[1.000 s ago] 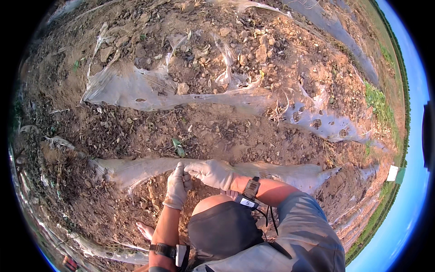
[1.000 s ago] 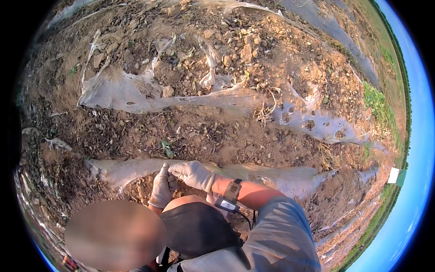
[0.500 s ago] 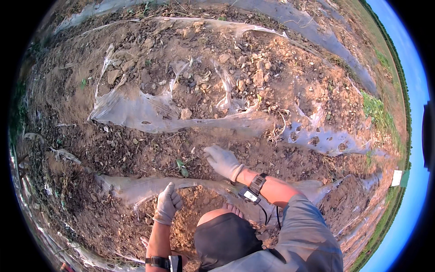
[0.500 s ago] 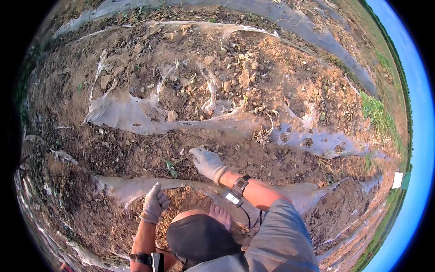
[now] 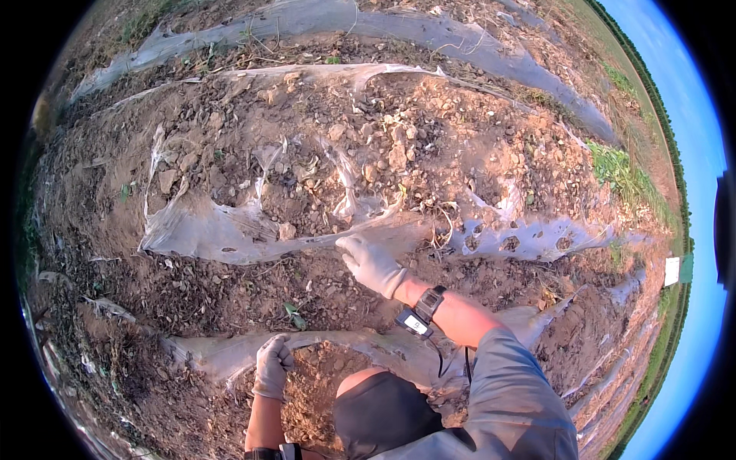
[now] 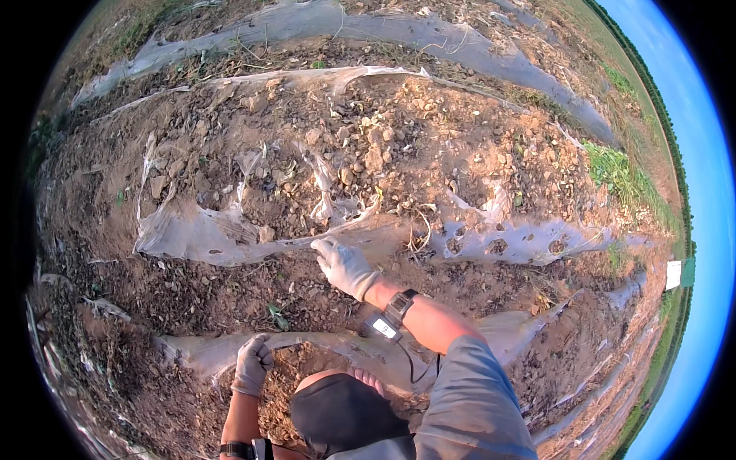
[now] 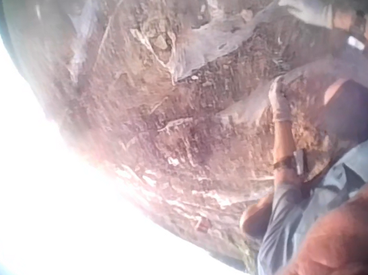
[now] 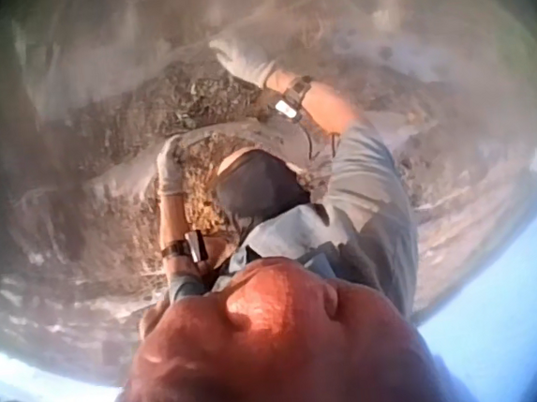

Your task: The person walks through a field of peanut plants, pulling them from the ground by hand. They shake the soil from the roots and place the harvested plants into a white plastic crate.

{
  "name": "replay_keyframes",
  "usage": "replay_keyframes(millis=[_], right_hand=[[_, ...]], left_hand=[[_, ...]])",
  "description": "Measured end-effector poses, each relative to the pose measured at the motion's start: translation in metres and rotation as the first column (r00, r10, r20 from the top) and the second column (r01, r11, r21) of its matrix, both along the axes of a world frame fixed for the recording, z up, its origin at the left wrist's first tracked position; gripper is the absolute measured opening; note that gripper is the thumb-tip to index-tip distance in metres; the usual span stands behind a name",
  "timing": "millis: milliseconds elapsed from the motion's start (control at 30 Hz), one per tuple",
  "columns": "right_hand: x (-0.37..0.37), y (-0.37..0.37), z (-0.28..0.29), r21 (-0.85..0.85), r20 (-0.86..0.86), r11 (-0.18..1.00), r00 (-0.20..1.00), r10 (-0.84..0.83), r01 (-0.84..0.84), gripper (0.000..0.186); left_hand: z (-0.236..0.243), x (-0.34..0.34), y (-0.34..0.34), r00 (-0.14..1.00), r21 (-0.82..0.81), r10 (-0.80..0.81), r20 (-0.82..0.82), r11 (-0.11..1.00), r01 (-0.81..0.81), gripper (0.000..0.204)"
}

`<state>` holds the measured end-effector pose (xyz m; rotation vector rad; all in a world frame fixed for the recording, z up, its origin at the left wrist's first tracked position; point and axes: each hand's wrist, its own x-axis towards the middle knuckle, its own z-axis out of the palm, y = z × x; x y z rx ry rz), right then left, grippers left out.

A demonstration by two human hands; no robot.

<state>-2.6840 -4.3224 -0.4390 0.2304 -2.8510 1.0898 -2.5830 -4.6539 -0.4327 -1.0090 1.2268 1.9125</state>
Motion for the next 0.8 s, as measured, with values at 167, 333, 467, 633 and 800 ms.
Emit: replay_keyframes(millis=[167, 333, 467, 633, 800], right_hand=[[-0.037, 0.072, 0.040, 0.050, -0.011, 0.983, 0.984, -0.176, 0.176, 0.027], [-0.057, 0.163, 0.036, -0.032, -0.086, 0.914, 0.910, -0.405, 0.404, 0.028], [-0.076, 0.225, 0.032, -0.017, -0.166, 0.857, 0.844, -0.510, 0.514, 0.030], [-0.127, 0.320, 0.021, 0.072, -0.282, 0.699, 0.687, -0.670, 0.711, 0.032], [-0.175, 0.409, 0.002, 0.252, -0.439, 0.570, 0.617, -0.652, 0.782, 0.037]], left_hand=[[0.000, -0.042, 0.013, 0.996, -0.042, -0.073, -0.053, 0.997, 0.070, 0.020], [0.017, -0.106, 0.089, 0.926, -0.287, -0.329, -0.188, 0.920, 0.268, 0.015], [0.003, -0.148, 0.164, 0.652, -0.605, -0.701, -0.287, 0.661, 0.444, 0.022], [-0.011, -0.192, 0.228, 0.268, -0.922, -0.961, -0.067, 0.162, 0.352, 0.035], [-0.032, -0.204, 0.229, 0.231, -0.903, -0.969, 0.085, 0.023, 0.429, 0.035]])
